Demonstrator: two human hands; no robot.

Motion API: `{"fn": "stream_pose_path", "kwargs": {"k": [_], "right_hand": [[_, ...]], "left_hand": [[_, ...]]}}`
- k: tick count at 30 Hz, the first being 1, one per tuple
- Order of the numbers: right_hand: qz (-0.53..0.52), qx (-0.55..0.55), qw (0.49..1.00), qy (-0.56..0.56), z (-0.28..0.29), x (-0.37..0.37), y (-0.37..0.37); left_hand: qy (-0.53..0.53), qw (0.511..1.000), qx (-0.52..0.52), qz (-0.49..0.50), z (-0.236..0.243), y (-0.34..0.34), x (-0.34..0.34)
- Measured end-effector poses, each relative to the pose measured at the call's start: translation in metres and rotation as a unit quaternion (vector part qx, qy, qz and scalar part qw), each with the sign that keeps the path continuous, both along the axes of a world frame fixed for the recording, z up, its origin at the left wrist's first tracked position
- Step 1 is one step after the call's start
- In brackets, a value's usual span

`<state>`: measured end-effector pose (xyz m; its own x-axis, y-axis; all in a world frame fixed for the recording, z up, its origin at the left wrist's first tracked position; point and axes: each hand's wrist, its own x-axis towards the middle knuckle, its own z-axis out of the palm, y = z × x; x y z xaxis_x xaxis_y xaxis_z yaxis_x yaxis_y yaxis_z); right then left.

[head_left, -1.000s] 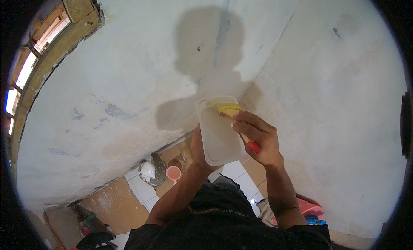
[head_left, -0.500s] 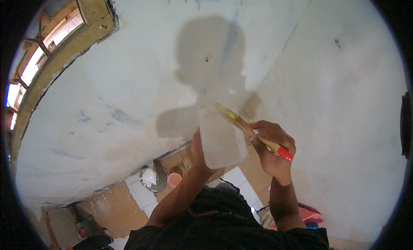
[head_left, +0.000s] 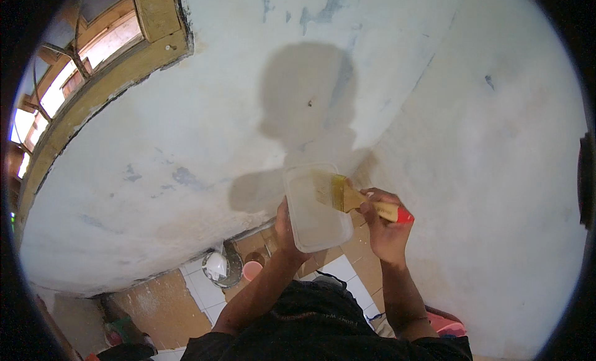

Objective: The person paints an interior wall using a brush. They dip the brush into a small white container of paint and apply it to the wall in vertical and horizontal strokes near a window frame.

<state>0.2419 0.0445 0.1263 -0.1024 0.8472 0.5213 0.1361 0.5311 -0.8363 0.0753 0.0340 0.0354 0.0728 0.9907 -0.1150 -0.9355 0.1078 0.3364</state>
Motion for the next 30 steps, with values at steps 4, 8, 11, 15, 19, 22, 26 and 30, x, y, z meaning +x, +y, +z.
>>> {"fn": "stream_pose_path", "kwargs": {"k": [4,8,11,15,19,22,26,30], "right_hand": [[-0.003,-0.195,0.956,0.220,-0.004,-0.005,0.015],[0.012,-0.312,0.898,0.310,0.003,-0.009,0.024],[0.059,-0.332,0.871,0.358,0.000,-0.004,0.041],[0.075,-0.264,0.883,0.380,0.042,-0.022,0.069],[0.097,-0.075,0.940,0.319,0.139,-0.049,0.099],[0.064,0.168,0.962,0.206,0.224,-0.078,0.121],[-0.016,0.462,0.887,-0.013,0.313,-0.088,0.135],[-0.127,0.694,0.670,-0.233,0.327,-0.095,0.155]], "left_hand": [[-0.037,0.999,0.013,-0.012,0.008,-0.001,-0.005],[0.028,0.997,0.058,0.032,-0.006,-0.002,-0.010],[-0.038,0.999,0.021,0.022,0.015,0.000,-0.013],[0.035,0.997,0.049,0.053,0.001,0.007,-0.026],[0.019,0.996,0.048,0.077,0.021,0.002,-0.036],[0.030,0.994,0.044,0.097,0.021,-0.004,-0.048],[-0.039,0.991,0.024,0.123,0.026,-0.004,-0.047],[0.042,0.987,0.031,0.152,0.022,-0.009,-0.060]]}}
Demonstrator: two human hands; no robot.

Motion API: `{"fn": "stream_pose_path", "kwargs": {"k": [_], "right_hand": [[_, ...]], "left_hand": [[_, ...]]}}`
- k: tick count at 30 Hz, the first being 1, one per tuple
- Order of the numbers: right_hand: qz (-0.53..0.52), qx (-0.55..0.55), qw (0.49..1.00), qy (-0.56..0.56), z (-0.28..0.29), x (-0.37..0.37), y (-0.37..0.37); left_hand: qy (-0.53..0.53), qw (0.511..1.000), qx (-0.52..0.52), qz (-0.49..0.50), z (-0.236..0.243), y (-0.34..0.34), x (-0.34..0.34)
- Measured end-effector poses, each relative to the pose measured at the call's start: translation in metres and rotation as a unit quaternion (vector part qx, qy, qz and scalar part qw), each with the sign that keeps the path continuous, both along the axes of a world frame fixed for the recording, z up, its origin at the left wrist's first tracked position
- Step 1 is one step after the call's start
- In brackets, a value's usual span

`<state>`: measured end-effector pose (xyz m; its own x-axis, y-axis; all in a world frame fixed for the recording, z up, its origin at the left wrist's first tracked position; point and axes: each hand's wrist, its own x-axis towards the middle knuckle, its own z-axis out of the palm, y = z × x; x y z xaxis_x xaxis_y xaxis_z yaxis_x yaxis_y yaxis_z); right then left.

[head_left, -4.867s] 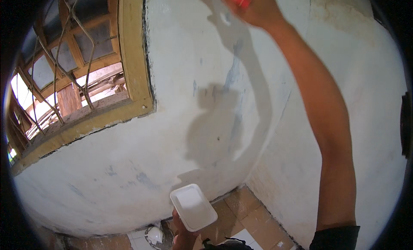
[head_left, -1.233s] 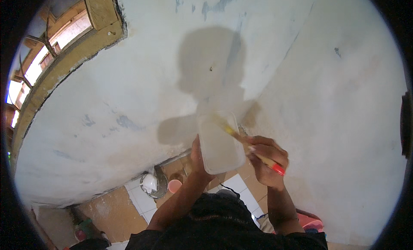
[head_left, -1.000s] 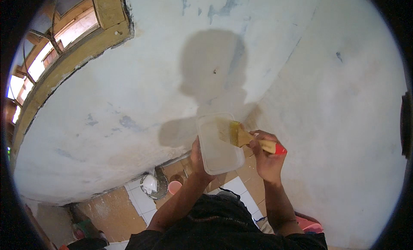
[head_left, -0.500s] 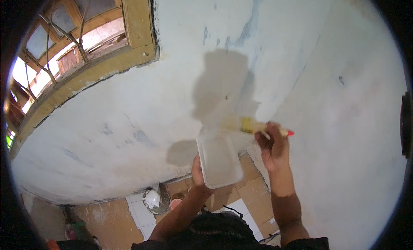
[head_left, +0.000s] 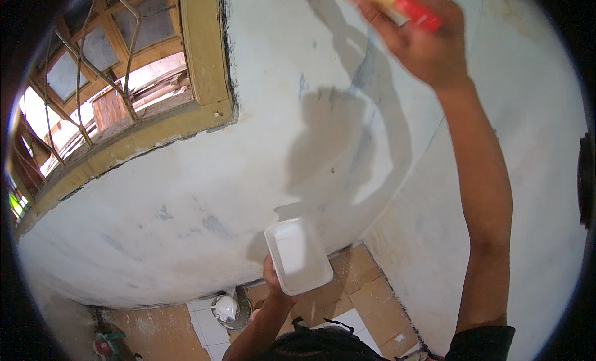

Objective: The person paints an interior wall using a brush. They dip the brush into a small white container of paint and apply it to the wall in vertical and horizontal strokes near a window frame.

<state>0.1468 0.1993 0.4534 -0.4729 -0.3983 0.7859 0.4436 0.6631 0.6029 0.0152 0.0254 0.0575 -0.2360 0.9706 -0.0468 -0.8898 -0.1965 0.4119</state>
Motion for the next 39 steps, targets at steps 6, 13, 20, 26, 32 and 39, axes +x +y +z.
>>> {"fn": "stream_pose_path", "kwargs": {"k": [6,13,20,26,32,39], "right_hand": [[0.002,0.015,0.967,-0.253,-0.152,-0.025,0.016],[0.042,-0.135,0.946,-0.290,-0.148,-0.005,0.008],[0.155,-0.383,0.907,-0.084,0.036,-0.009,0.003],[0.013,-0.109,0.983,-0.146,0.002,-0.027,0.033],[-0.044,0.020,0.941,-0.334,-0.171,-0.025,-0.003],[0.114,-0.425,0.856,-0.272,-0.032,-0.005,0.025]], "left_hand": [[0.082,0.996,0.000,0.029,0.004,-0.006,-0.006],[0.216,0.972,-0.024,0.088,0.023,-0.015,-0.005],[-0.051,0.998,-0.038,0.014,-0.004,-0.008,-0.009],[-0.052,0.998,-0.047,0.009,-0.006,-0.011,-0.003],[-0.042,0.998,-0.043,-0.010,-0.002,-0.014,-0.008],[-0.034,0.998,-0.049,-0.006,-0.003,-0.023,-0.011]]}}
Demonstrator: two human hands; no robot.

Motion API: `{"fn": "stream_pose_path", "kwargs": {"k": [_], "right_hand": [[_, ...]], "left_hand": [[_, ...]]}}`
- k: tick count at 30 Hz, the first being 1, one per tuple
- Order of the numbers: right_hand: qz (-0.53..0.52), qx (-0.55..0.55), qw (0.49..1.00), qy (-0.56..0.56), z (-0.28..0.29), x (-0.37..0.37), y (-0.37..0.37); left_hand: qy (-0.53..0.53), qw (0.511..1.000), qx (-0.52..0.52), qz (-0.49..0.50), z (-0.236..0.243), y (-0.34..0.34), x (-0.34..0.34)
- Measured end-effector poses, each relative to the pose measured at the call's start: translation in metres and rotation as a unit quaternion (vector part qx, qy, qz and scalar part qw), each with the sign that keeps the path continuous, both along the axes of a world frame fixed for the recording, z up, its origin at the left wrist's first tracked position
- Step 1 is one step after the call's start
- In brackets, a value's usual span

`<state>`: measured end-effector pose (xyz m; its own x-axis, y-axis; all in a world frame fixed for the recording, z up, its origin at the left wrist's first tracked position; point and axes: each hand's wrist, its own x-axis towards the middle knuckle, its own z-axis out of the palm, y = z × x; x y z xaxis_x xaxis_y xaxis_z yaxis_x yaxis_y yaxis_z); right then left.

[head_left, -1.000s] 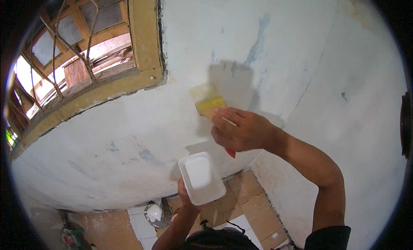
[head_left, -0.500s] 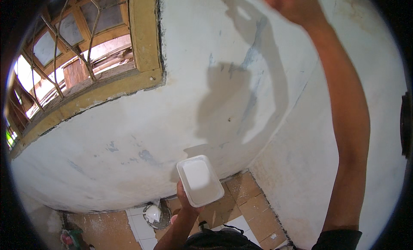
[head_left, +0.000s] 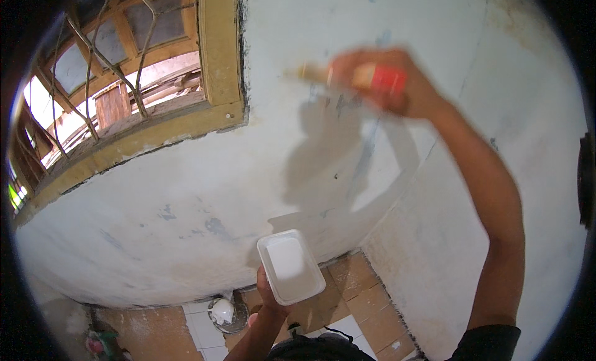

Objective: The person paints an interior wall using a brush. They dip the brush into a small white container of paint and apply it to the wall in vertical and horizontal strokes near a window frame.

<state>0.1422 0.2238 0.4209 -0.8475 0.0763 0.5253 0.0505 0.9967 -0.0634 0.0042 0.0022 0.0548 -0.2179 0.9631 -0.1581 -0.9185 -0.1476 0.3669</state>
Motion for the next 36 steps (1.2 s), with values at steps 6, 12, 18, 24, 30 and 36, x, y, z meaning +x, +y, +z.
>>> {"fn": "stream_pose_path", "kwargs": {"k": [6,12,18,24,30,36], "right_hand": [[0.085,0.365,0.899,0.225,0.121,0.008,0.000],[-0.093,0.545,0.833,0.007,-0.071,-0.011,0.030],[0.015,0.364,0.926,-0.100,-0.127,0.017,-0.010],[-0.045,0.077,0.994,0.068,0.055,0.003,-0.001],[-0.067,0.441,0.890,0.092,0.078,-0.035,-0.010],[0.035,0.498,0.858,-0.122,-0.111,-0.040,-0.020]], "left_hand": [[0.002,1.000,0.004,-0.005,-0.014,0.008,0.011],[-0.010,1.000,-0.010,0.023,-0.008,0.002,0.003],[-0.037,0.999,-0.017,0.001,0.002,0.000,0.007],[-0.047,0.999,0.018,0.005,-0.002,0.001,0.007],[0.031,0.999,0.007,0.038,0.003,-0.006,0.009],[-0.004,0.999,0.011,0.048,-0.006,-0.005,0.011]]}}
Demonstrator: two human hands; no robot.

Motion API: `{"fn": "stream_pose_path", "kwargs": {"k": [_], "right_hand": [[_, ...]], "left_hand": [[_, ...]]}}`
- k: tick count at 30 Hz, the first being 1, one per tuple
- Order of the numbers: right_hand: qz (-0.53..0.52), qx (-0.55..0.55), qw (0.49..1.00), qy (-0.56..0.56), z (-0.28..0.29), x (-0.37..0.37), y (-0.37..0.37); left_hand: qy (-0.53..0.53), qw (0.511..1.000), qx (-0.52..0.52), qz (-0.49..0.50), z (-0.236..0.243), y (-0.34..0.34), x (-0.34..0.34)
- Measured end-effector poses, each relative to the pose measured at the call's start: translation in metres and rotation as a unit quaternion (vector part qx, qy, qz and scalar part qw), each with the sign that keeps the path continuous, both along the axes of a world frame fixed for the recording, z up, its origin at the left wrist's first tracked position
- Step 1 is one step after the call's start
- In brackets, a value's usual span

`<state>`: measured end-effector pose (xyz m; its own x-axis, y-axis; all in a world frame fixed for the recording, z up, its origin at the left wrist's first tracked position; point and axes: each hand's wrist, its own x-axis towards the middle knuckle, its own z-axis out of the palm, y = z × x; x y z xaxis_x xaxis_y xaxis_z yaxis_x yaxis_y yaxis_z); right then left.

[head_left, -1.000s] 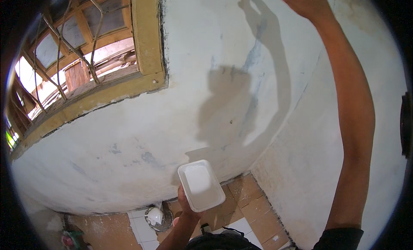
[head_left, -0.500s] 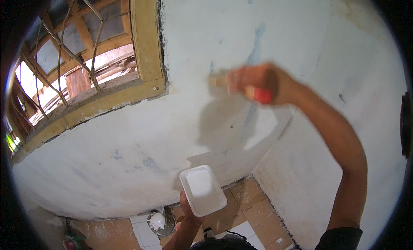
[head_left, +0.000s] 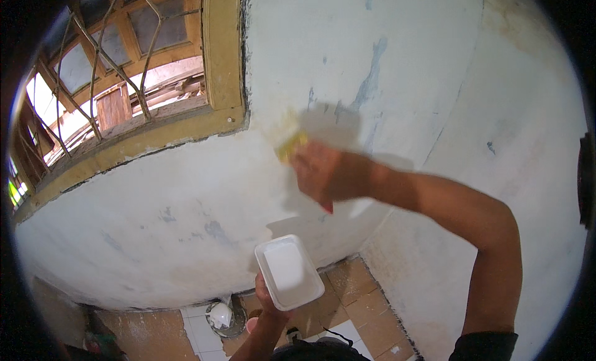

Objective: The person paints an interior wall using a brush. They dip the brush into a small white container of paint and apply it to the wall in vertical and horizontal strokes near a window frame.

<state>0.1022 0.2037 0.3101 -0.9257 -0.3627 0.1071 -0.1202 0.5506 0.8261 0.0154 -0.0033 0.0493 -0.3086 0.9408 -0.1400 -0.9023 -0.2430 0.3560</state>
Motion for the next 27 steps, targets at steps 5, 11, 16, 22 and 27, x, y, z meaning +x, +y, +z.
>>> {"fn": "stream_pose_path", "kwargs": {"k": [5,11,16,22,27], "right_hand": [[-0.069,-0.261,0.963,0.024,0.009,0.001,-0.016],[-0.003,-0.444,0.836,0.322,0.190,-0.018,-0.028],[0.118,-0.184,0.933,0.287,0.218,-0.015,-0.007],[0.063,0.057,0.993,0.083,0.046,-0.012,0.006],[-0.052,-0.181,0.982,0.019,0.032,0.006,-0.025]], "left_hand": [[0.068,0.998,0.010,0.008,-0.008,-0.004,-0.004],[-0.027,1.000,0.012,0.004,-0.010,-0.004,-0.004],[-0.026,0.999,0.027,-0.013,-0.013,-0.003,-0.003],[-0.023,1.000,0.018,-0.008,0.001,0.000,0.000],[0.017,1.000,0.001,-0.007,0.009,-0.002,-0.007]]}}
